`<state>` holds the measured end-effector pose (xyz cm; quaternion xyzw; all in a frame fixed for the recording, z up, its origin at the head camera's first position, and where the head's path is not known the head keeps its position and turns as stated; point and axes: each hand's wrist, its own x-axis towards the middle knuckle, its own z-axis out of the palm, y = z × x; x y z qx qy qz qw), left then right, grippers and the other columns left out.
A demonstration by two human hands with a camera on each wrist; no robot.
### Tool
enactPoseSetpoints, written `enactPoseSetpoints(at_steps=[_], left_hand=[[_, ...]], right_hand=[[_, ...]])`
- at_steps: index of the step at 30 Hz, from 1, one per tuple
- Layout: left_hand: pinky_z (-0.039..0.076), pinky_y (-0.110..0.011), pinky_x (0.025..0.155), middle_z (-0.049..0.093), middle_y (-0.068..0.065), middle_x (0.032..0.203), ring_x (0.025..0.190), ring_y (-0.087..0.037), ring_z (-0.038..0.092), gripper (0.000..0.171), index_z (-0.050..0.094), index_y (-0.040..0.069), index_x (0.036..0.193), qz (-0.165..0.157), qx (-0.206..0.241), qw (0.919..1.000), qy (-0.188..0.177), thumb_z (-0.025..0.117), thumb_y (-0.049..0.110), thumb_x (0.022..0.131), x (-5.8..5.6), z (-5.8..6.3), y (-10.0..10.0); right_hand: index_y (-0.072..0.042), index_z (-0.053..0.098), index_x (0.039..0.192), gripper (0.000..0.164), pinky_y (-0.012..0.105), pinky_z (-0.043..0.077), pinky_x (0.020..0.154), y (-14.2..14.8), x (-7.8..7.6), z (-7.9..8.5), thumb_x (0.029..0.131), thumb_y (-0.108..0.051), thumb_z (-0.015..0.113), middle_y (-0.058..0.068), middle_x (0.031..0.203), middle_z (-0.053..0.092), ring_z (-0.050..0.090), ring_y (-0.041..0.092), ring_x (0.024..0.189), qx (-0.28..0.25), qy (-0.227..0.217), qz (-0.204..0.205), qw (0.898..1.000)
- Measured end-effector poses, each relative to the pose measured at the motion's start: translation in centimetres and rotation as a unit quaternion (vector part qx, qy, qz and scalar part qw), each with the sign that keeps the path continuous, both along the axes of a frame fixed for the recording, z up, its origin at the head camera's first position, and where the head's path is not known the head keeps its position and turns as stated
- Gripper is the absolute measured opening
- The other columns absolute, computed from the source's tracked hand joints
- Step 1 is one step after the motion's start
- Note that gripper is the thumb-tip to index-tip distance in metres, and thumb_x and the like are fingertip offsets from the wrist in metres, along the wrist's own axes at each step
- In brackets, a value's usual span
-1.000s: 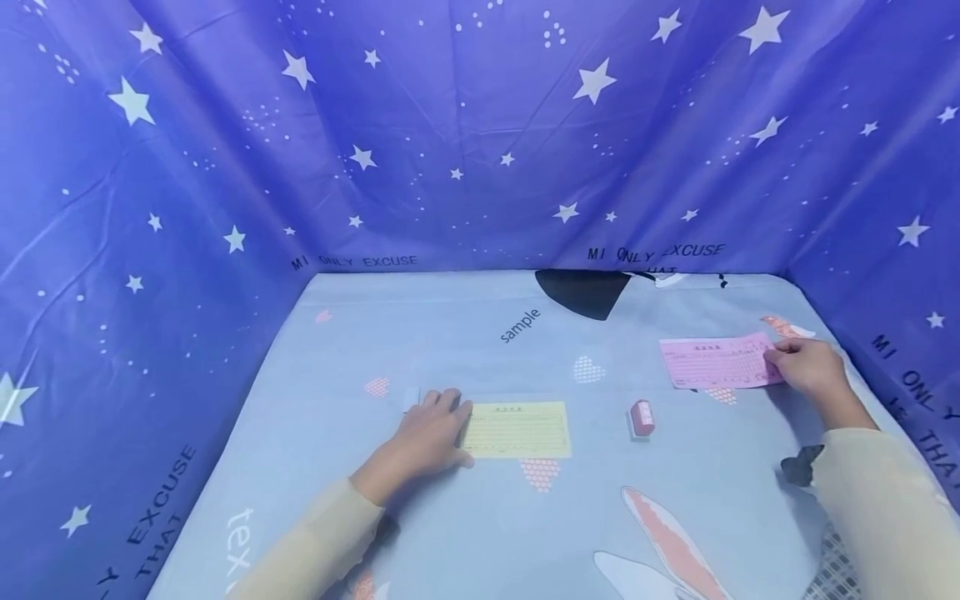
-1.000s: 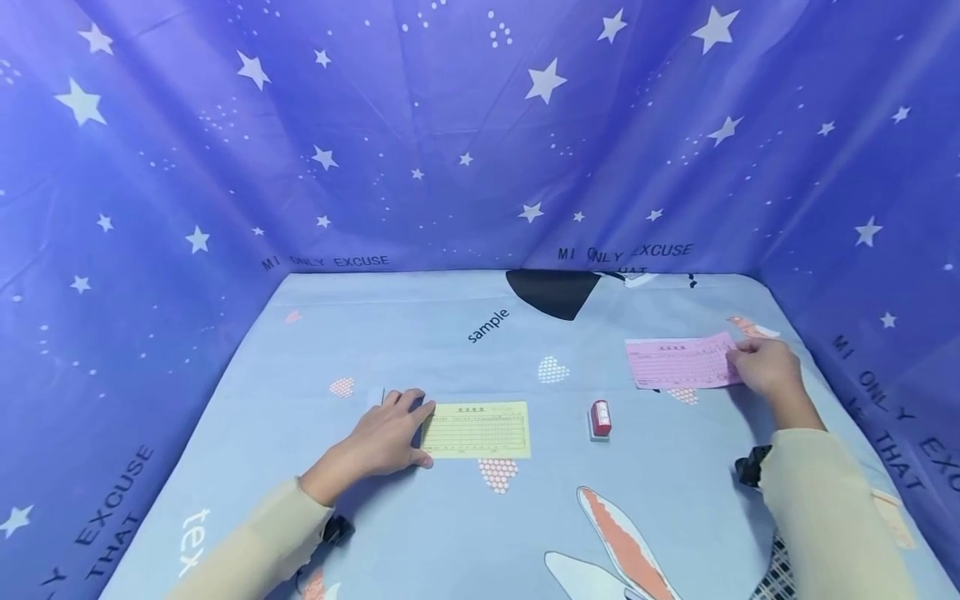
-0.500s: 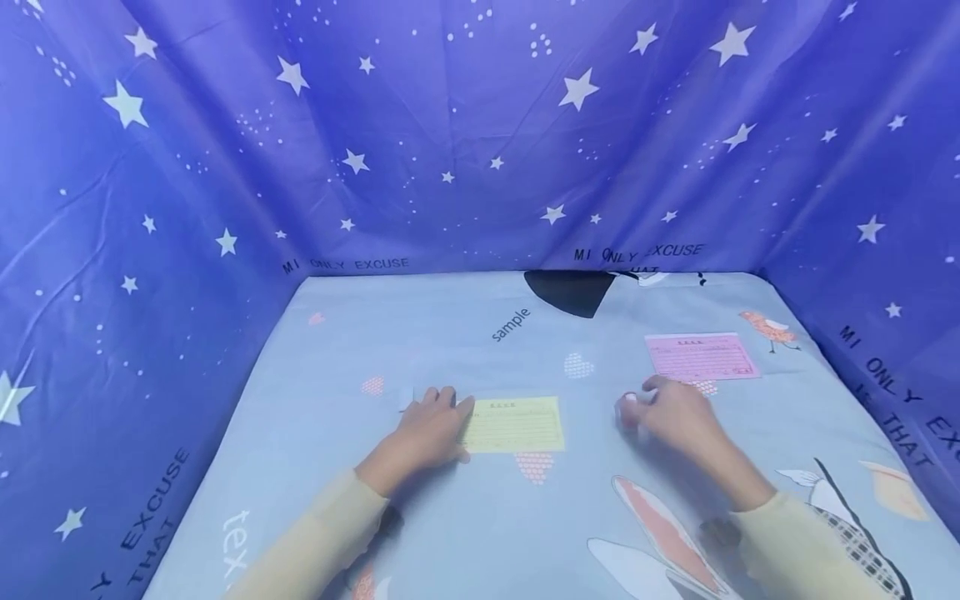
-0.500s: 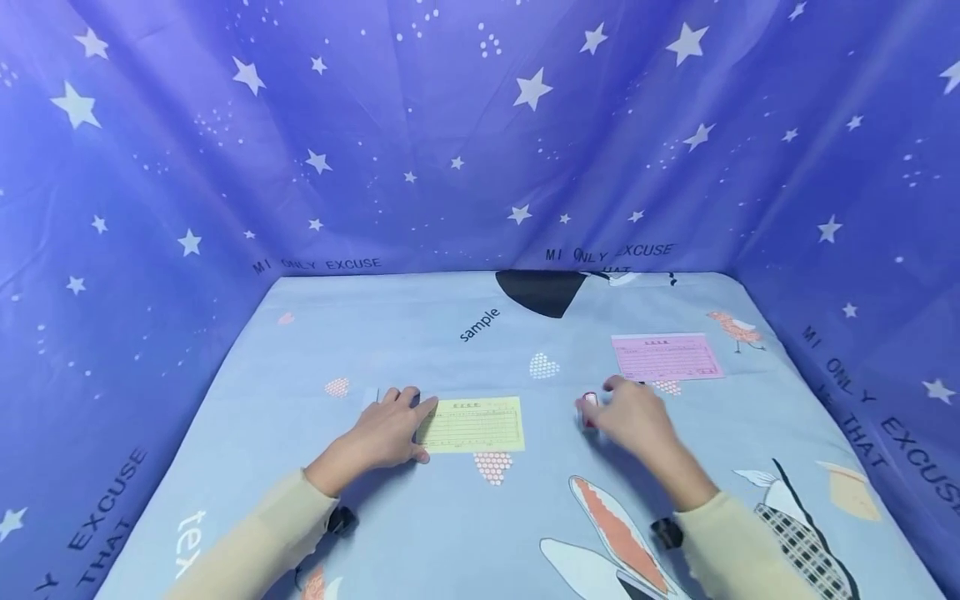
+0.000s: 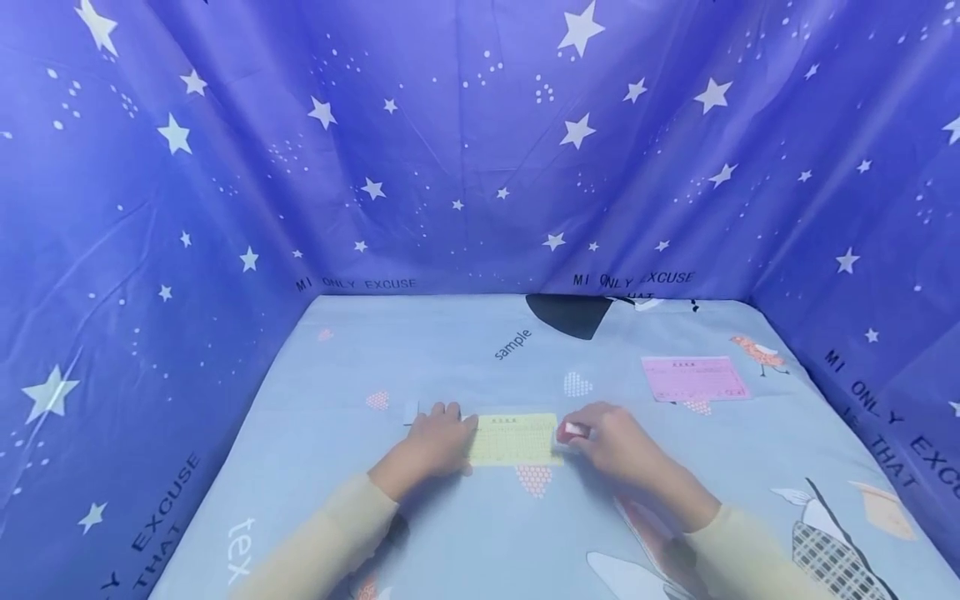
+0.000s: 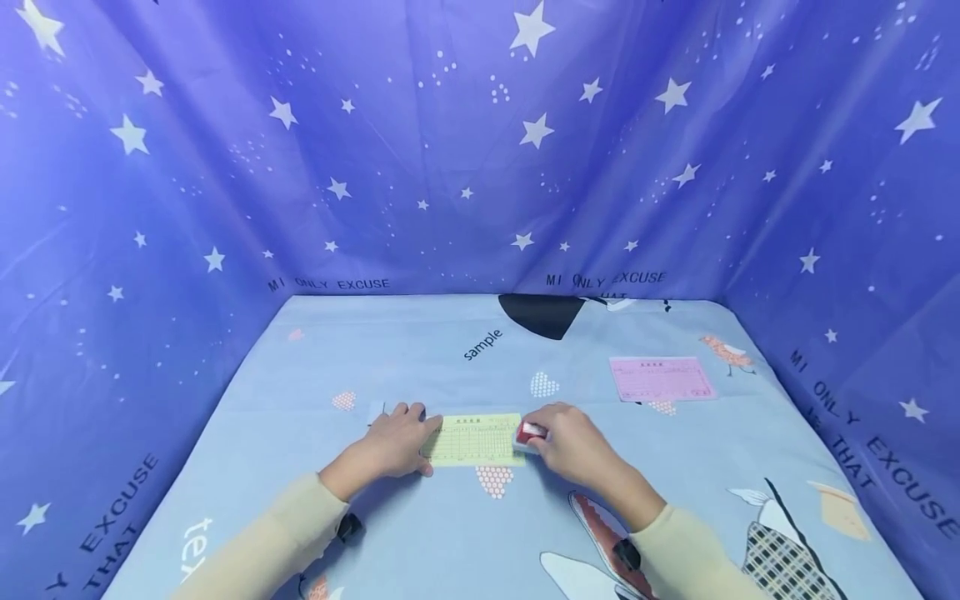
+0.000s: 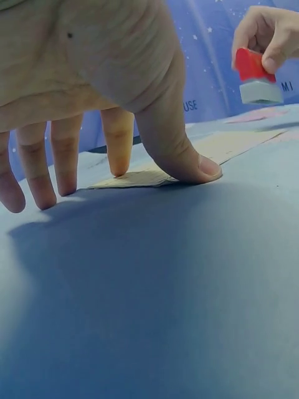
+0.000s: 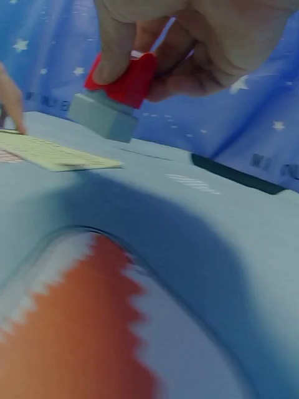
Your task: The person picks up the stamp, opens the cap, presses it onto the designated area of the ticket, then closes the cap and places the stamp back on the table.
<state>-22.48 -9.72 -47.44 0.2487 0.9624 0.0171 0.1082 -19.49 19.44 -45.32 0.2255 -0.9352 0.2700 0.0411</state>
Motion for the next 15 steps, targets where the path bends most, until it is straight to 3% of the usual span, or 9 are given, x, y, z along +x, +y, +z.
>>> enactPoseSetpoints(at_steps=[6, 15], left_hand=[[0.048, -0.043, 0.074, 0.055, -0.009, 0.101, 0.089, -0.024, 0.048, 0.071, 0.062, 0.012, 0.129, -0.002, -0.004, 1.0, 0.0, 0.088, 0.044, 0.07, -0.1, -0.6, -0.1], [0.048, -0.042, 0.073, 0.056, -0.009, 0.102, 0.089, -0.024, 0.048, 0.069, 0.064, 0.012, 0.126, -0.006, 0.003, 0.9999, 0.009, 0.088, 0.044, 0.071, 0.0, -0.5, -0.3]], right_hand=[[-0.024, 0.075, 0.091, 0.016, 0.038, 0.052, 0.084, -2.0, 0.1, -1.5, 0.084, -0.011, 0.08, -0.014, 0.088, 0.069, 0.063, 0.01, 0.088, 0.036, 0.022, 0.073, 0.996], [-0.025, 0.073, 0.086, 0.021, 0.034, 0.052, 0.078, -2.5, -0.1, -2.2, 0.081, -0.006, 0.08, -0.015, 0.084, 0.067, 0.059, 0.007, 0.083, 0.046, 0.06, 0.091, 0.993]])
